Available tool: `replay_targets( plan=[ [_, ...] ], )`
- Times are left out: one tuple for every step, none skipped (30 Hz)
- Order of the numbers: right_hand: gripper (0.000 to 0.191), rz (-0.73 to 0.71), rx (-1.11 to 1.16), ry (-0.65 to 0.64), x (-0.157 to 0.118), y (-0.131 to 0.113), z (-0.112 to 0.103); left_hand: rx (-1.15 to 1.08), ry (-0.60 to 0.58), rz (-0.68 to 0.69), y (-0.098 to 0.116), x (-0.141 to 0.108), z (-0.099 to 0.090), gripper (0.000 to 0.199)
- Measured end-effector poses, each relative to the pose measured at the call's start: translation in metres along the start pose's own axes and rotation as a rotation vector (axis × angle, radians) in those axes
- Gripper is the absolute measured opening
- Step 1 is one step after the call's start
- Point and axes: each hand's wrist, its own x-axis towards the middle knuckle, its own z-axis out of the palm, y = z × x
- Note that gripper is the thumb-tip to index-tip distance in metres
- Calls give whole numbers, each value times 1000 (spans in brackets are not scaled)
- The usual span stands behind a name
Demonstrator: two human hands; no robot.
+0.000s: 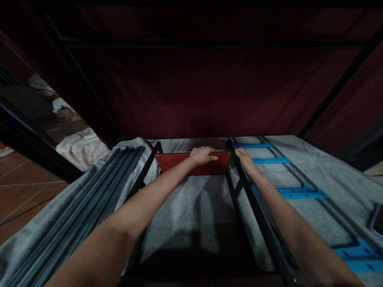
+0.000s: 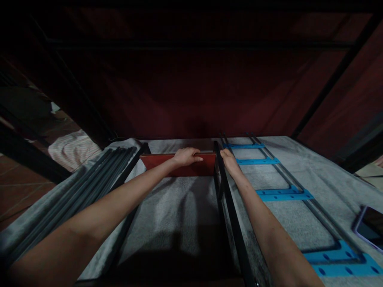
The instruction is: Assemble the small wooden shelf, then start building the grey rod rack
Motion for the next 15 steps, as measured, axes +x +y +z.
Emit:
replay_targets(
  plan=[
    [43,2,9,-17,0,0,0,2,2,2,0,0,0,48],
    [43,4,14,-30,1,-1,-1,4,2,3,0,0,0,48],
    [43,8,14,-37,1,-3,-1,6,2,3,0,0,0,48],
    [43,14,8,-36,1,-5,-2,7,1,2,1,0,0,48],
    [43,25,0,-31,2,-7,-1,9,0,0,1,0,-1,48],
    [43,44,-8,-22,2,-9,-1,11,-2,0,1,-1,-1,48],
    [44,71,-19,-9,1,-11,0,15,-4,-1,2,-1,-1,48],
    [46,104,-32,7,1,-13,1,19,-6,1,2,-1,-1,47],
    [48,137,-51,27,1,-14,3,20,-6,2,2,-2,-2,47],
    [49,166,-77,51,1,-15,3,20,-5,4,3,-2,-2,48],
    [51,190,-113,79,1,-16,4,17,-4,4,3,-2,-2,48],
    [52,198,-146,104,0,-17,4,13,-4,3,3,-2,-2,49],
    [51,188,-164,125,-1,-17,4,9,-7,2,3,-2,-2,50],
    [49,165,-163,142,-2,-17,3,6,-12,-1,3,-2,-3,51],
    [46,137,-149,153,-4,-18,2,5,-21,-3,3,-2,-3,51]
  ],
)
